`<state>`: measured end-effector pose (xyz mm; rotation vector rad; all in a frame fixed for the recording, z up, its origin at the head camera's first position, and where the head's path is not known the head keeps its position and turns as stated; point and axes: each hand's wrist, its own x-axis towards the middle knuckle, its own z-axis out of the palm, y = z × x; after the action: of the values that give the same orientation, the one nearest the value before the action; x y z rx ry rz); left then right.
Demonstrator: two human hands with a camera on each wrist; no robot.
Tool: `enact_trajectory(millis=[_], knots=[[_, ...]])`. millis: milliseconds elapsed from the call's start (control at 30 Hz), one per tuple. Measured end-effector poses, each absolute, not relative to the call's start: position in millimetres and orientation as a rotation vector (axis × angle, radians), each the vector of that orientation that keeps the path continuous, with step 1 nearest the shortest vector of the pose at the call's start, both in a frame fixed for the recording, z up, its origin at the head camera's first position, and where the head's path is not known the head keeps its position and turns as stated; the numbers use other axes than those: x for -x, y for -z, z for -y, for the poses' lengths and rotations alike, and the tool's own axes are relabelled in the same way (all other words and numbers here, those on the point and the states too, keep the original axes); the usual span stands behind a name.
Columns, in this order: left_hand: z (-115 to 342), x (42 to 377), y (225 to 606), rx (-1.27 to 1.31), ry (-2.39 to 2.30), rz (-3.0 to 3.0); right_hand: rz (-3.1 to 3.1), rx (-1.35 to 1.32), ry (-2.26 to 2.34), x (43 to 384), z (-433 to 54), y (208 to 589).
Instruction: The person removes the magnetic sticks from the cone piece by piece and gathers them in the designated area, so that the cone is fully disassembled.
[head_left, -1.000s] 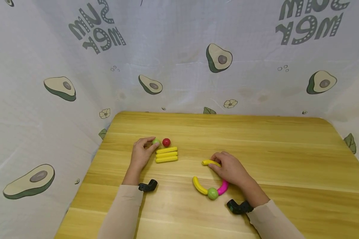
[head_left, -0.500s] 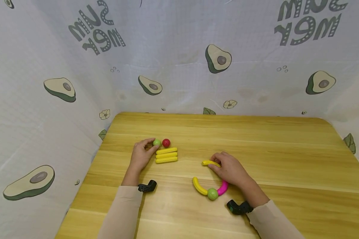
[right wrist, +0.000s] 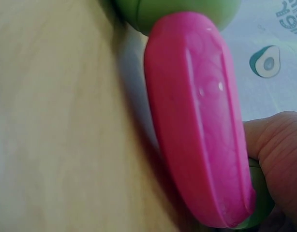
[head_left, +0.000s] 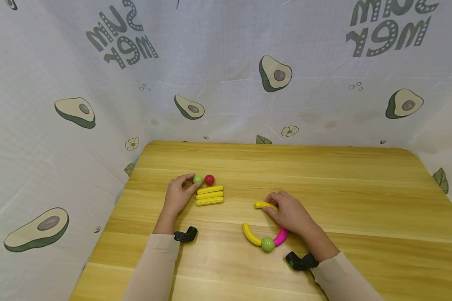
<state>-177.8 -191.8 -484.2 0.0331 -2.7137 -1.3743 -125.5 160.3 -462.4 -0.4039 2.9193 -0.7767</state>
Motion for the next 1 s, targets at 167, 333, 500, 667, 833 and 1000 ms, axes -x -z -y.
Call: enact_trajectory(millis=[167,333,500,667,833,1000], knots=[[191.0,177.6,483.6,-0.030,1.380,2.712,-2.919,0.403,0.780,125.1,-160.3,462.3],[190.9,177.5,483.9,-0.028,1.393,2.709,-2.920,0.403,0.780,124.9,-160.3,462.1],[190.7,177.1,483.1,-0.023,1.372,2.718,-2.922,0.404,0.777,125.3,-160.1,461.9],[190.7,176.9,481.5,-0.028,1.374,2.723,-2.928,0.408,0.771,125.8,-159.8,461.1],[191.0,177.0,481.8,-0.025,1.387,2.724,-2.928,0.409,0.771,125.5,-159.7,460.6],[191.6,177.2,483.5,-0.031,1.383,2.726,-2.921,0.407,0.779,125.4,-160.2,461.3]])
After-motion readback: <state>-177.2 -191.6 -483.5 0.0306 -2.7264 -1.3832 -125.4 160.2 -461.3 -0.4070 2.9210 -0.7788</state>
